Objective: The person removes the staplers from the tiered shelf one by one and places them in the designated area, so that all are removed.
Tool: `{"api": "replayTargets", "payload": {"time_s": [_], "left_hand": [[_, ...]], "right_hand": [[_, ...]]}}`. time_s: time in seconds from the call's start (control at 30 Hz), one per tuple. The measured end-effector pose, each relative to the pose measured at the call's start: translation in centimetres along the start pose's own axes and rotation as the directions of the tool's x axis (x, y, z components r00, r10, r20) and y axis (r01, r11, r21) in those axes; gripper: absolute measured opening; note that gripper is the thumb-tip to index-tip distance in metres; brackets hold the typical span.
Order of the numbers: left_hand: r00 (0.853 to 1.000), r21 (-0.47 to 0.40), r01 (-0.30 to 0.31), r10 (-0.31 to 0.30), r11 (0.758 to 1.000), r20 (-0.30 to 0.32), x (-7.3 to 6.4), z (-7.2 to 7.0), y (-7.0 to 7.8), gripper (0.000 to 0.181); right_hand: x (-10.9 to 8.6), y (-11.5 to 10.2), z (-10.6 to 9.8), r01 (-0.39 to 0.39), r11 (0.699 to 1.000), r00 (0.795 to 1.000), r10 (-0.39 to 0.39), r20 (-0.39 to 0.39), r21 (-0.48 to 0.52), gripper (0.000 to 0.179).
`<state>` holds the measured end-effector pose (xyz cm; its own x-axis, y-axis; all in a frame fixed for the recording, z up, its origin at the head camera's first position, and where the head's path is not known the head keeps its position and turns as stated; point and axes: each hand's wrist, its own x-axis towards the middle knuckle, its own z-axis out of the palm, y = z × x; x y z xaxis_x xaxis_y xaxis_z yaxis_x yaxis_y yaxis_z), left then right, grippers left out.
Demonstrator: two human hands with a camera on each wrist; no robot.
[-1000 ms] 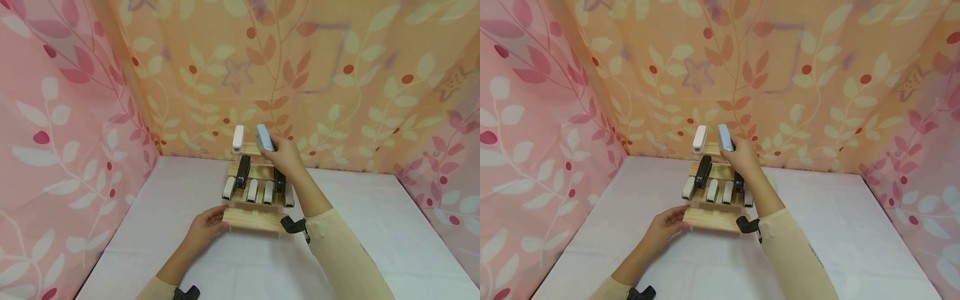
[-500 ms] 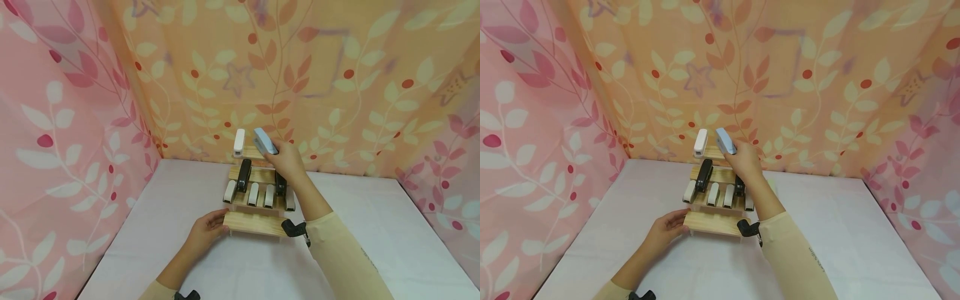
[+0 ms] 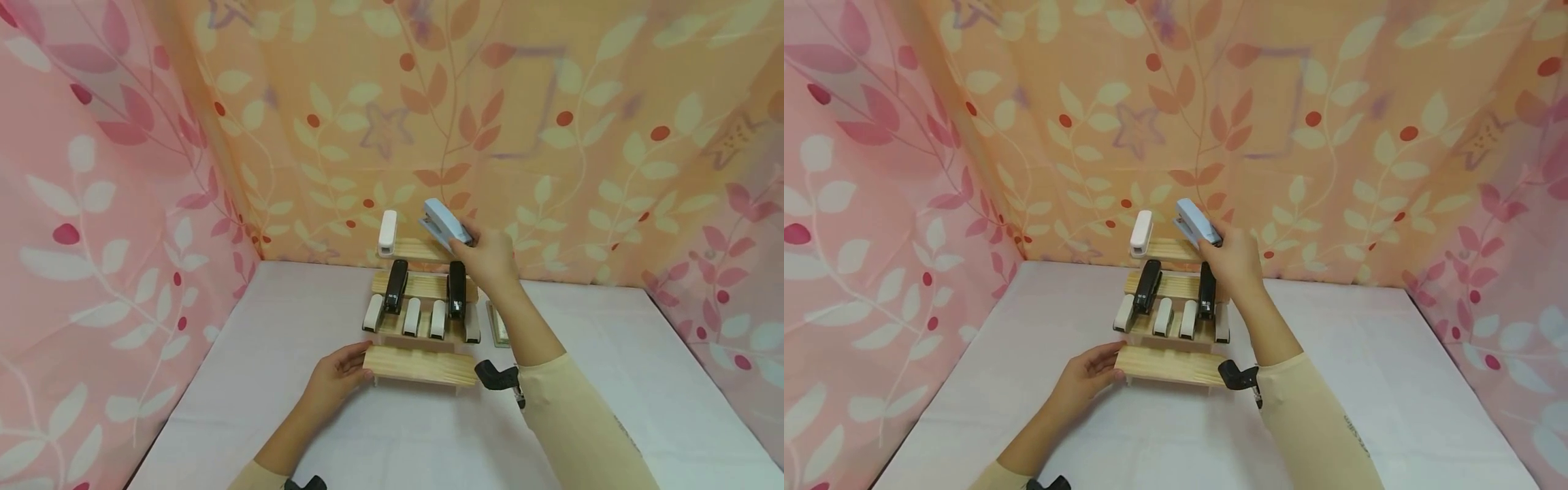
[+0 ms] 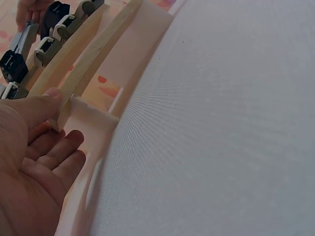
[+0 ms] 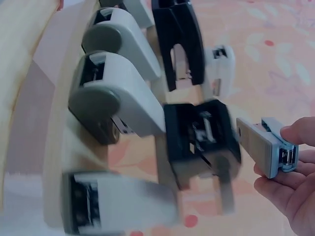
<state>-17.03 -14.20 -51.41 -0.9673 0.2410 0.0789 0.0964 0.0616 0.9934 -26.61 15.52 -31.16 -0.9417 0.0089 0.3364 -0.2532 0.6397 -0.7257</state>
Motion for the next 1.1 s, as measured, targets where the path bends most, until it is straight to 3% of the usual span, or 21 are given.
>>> {"api": "replayTargets", "payload": {"time_s": [0.53, 0.9, 1.1], "left_hand": [[1.000, 0.008, 0.002, -0.002, 1.000, 0.011, 0.1, 0.0, -0.2, 0.059], [1.000, 0.000, 0.014, -0.014, 1.000, -0.010, 0.2, -0.1, -0.3, 0.058], [1.000, -0.020, 0.029, -0.029, 0.999, -0.005, 0.2, -0.1, -0.2, 0.061]], "right_hand": [[-4.4, 1.5, -4.7, 0.001, 0.998, 0.992, 0.007, -0.129, 0.060, 0.052], [-6.9, 4.8, -5.5, 0.006, 0.999, 0.978, 0.003, -0.210, 0.044, 0.053], [-8.5, 6.3, -5.7, -0.033, 0.995, 0.970, 0.056, -0.236, 0.098, 0.053]]}}
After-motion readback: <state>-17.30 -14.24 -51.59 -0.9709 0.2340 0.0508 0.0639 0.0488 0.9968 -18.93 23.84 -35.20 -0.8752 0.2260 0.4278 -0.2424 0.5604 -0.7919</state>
